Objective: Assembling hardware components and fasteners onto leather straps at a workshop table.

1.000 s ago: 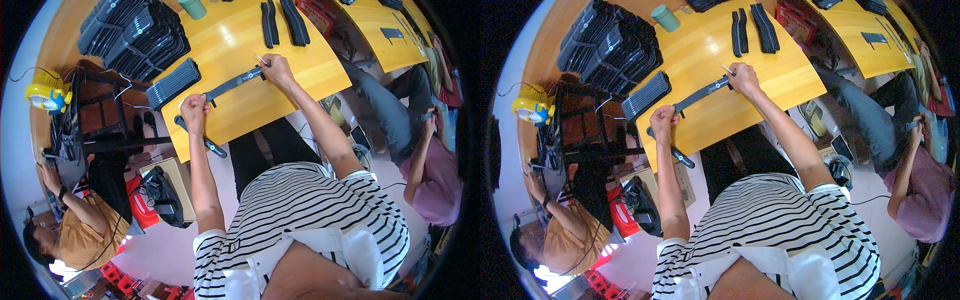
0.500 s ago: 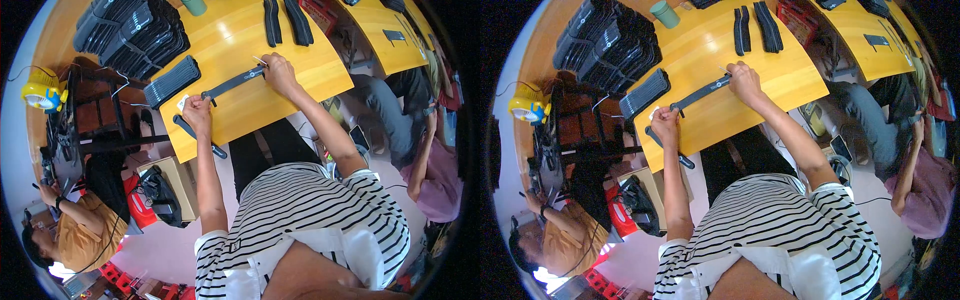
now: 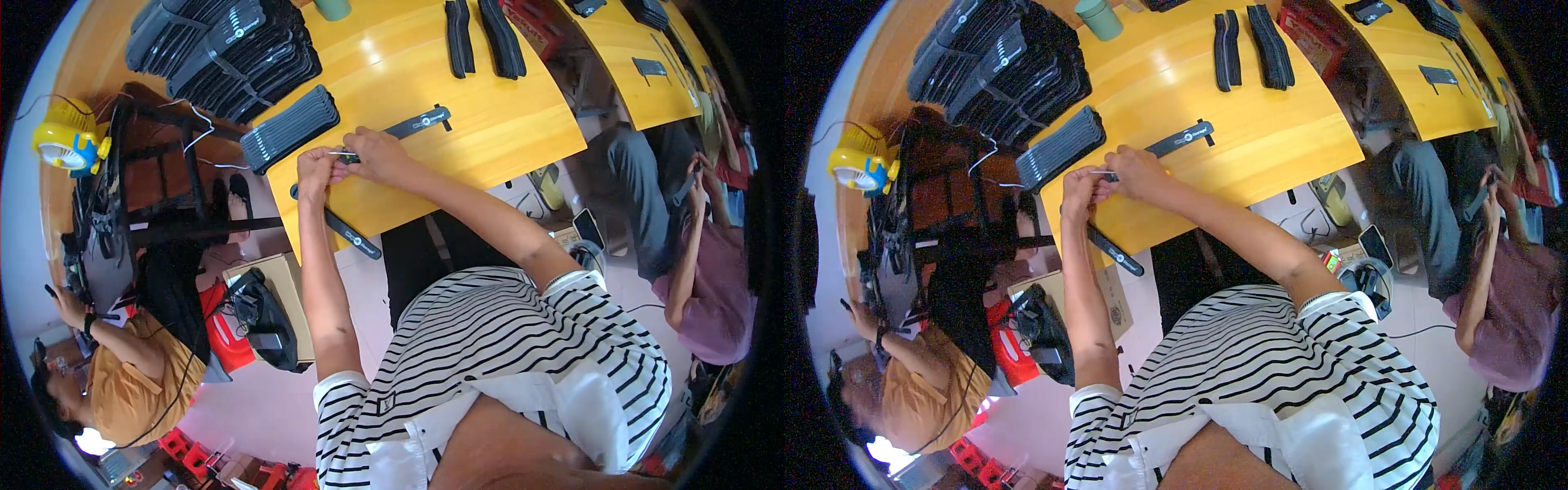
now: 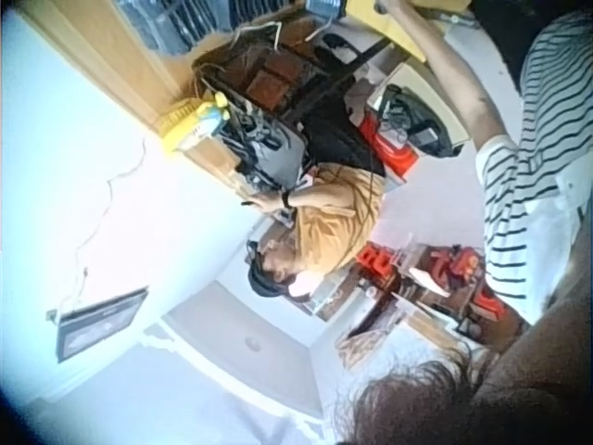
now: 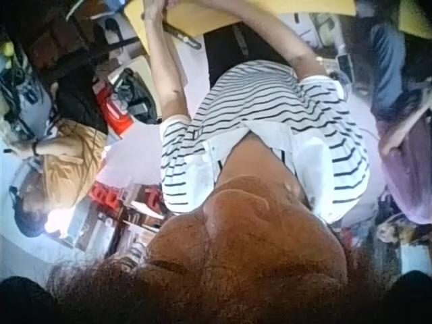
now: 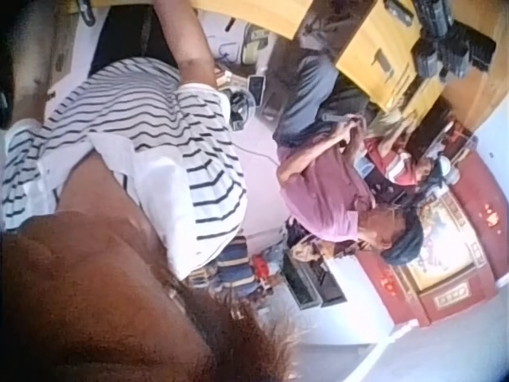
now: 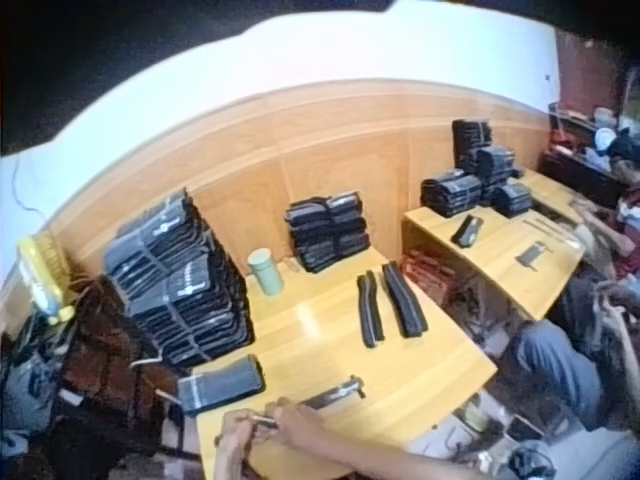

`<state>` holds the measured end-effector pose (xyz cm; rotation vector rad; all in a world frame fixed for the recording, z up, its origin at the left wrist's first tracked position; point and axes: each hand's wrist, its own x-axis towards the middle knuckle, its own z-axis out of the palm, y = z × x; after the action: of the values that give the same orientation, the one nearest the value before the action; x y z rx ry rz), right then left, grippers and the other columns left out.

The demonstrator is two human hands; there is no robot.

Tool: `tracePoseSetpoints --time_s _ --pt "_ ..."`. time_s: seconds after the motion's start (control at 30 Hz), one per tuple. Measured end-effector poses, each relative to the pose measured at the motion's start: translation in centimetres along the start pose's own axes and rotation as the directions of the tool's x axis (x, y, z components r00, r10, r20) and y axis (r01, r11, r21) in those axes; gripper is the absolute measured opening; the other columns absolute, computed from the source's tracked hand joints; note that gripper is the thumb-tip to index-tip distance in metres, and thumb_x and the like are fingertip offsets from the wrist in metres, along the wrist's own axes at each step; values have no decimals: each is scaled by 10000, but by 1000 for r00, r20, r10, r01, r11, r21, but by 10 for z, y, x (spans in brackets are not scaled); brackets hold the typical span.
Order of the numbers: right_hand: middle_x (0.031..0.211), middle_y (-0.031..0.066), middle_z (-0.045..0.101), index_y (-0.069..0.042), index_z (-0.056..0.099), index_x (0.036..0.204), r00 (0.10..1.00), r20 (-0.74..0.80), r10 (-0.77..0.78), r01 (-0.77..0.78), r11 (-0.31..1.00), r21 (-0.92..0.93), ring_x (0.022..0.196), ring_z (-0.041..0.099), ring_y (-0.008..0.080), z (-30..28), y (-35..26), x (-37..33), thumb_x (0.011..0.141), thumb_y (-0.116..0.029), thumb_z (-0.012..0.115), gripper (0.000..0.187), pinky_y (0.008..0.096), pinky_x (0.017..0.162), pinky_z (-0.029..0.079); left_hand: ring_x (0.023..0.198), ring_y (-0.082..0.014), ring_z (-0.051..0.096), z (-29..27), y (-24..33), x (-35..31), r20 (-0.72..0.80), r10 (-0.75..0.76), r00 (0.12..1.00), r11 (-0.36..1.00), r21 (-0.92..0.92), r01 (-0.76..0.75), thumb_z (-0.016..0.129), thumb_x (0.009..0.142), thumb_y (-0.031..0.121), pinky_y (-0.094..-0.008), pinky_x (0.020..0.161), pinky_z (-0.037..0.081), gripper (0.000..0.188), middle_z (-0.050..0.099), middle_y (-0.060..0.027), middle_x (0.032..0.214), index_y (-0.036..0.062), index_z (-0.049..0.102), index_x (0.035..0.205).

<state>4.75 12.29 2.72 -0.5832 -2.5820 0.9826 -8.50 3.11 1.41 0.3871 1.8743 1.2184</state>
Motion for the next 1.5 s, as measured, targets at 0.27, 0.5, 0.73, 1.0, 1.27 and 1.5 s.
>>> tracePoseSetpoints --time_s 0.27,0.5,0.73,1.0,1.27,1.5 --pt "822 154 586 -29 573 829 989 142 -39 37 999 15 825 582 325 4 9 18 667 -275 712 326 411 709 465 391 -71 459 -17 -6 15 184 91 979 991 80 -107 568 810 112 -194 374 354 178 535 -27 504 41 612 653" --pt "821 168 606 -11 592 811 968 226 -107 123 991 -58 811 594 322 6 14 27 665 -241 698 293 409 703 478 372 -60 397 -12 -4 7 141 187 972 970 132 -205 574 827 134 -201 354 281 226 499 -3 479 47 581 619" --pt "818 174 612 -28 624 798 974 195 -114 148 975 -168 762 609 341 16 12 28 765 -208 545 199 411 672 491 393 -68 425 -12 -8 6 114 191 975 964 163 -208 555 827 113 -208 367 308 197 512 -12 496 47 583 643" --pt "750 186 614 -32 623 739 961 275 -27 39 998 -38 736 596 354 7 21 34 757 -224 490 235 441 685 473 416 -80 475 1 -12 1 14 210 978 967 144 -210 551 832 112 -227 391 364 184 533 -20 511 24 587 674" --pt "658 233 571 23 590 650 980 142 139 -169 960 224 666 579 385 -3 16 19 721 -227 518 270 443 642 453 406 -82 455 6 -14 -2 -98 226 969 947 257 -195 547 857 179 -212 375 349 208 516 -17 517 44 562 700" --pt "662 249 574 24 606 669 983 -66 172 -161 975 154 658 579 398 6 13 1 738 -182 527 231 462 669 456 443 -107 507 18 -4 -15 -192 303 933 863 470 -184 551 852 204 -257 428 408 250 540 -31 525 16 570 688"
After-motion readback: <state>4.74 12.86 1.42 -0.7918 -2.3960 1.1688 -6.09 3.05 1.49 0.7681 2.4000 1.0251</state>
